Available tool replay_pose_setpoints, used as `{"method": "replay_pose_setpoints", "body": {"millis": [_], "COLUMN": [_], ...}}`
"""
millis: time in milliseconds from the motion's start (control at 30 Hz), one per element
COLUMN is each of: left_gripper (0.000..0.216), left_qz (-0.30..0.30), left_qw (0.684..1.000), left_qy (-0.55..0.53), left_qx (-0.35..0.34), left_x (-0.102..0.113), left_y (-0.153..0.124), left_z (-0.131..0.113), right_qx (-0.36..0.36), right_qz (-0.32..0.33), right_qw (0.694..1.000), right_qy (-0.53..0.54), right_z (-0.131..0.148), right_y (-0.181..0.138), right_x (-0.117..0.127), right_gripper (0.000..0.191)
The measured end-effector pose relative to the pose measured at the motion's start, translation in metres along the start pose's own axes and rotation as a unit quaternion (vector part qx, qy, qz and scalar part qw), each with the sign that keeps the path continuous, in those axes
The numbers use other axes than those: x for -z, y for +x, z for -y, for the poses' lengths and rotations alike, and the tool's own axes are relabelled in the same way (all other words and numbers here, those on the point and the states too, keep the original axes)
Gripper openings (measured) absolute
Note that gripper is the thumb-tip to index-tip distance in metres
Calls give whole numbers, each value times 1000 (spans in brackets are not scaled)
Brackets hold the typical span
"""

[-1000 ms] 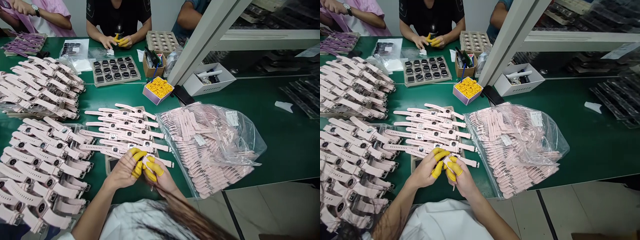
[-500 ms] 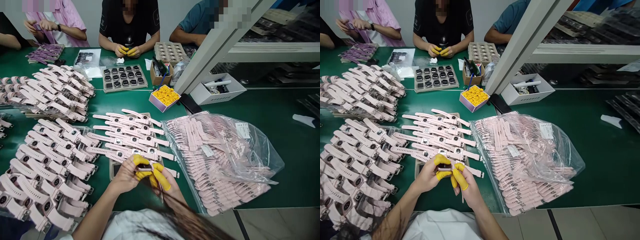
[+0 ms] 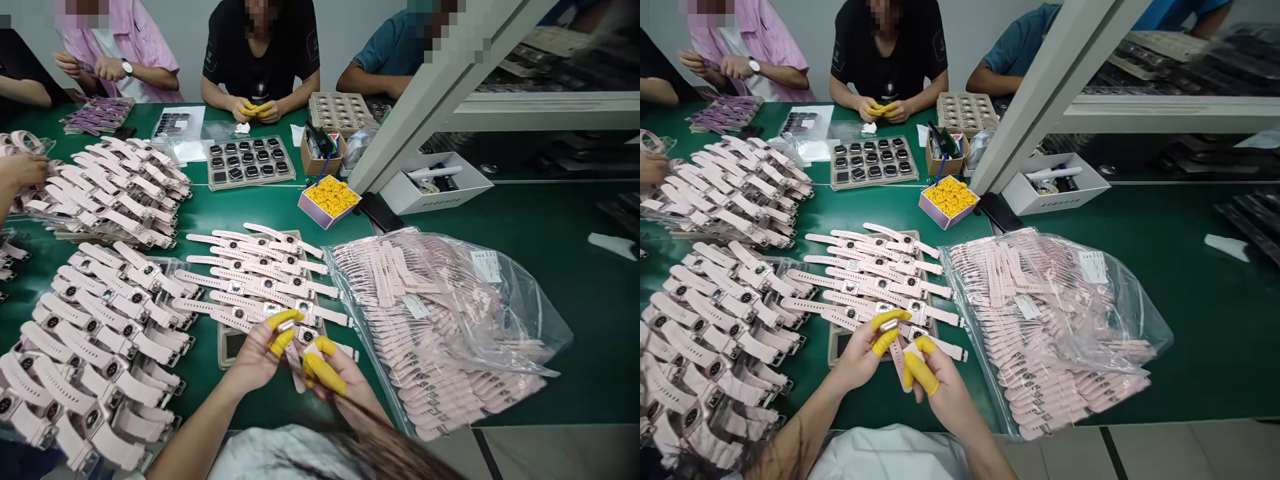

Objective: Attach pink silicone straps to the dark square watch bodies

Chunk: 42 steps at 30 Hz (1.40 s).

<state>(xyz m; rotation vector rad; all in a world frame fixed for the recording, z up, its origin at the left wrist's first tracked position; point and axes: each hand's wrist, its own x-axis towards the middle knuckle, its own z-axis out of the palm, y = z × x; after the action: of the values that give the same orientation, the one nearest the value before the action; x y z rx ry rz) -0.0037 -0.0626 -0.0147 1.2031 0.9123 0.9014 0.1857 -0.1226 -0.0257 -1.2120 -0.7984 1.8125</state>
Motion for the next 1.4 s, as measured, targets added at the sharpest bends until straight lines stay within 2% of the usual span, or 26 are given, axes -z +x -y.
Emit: {"method": "replay_pose_setpoints", "body": {"millis": [133,233,367,600,733,900,1100,1300,1400], "left_gripper": [53,63,62,54,52,47,43,45,46], "left_qz": [107,142,136,117,124,153,162,173,173], "left_qw": [967,947,941,946,946,938,899,899,876], "left_qy": [204,263,280,270,268,289,364,362,410], "left_qx": [-105,-121,-134,-135,-136,-111,-180,-178,-186], "left_x": [7,14,15,11,11,10,10,9,8], "left_y": [-5,-6,-7,-9,-9,-8,-5,-5,-6], "left_z": [13,20,20,23,20,3,0,-2,-4], "right_qx": [-1,3,18,2,-4,-20,-63,-59,-55], "right_qz": [59,69,28,11,9,-6,-29,-13,-16], "right_qw": [998,997,994,977,977,976,982,976,983], "right_qy": [10,31,107,213,214,215,177,209,175], "right_z": [3,2,4,9,6,1,-6,-5,-6], "right_y": [8,14,15,14,13,12,11,9,10], "right_x": [-16,-17,-20,-32,-32,-25,-21,-21,-19], "right_gripper": [37,39,35,32,31,35,38,36,35]}}
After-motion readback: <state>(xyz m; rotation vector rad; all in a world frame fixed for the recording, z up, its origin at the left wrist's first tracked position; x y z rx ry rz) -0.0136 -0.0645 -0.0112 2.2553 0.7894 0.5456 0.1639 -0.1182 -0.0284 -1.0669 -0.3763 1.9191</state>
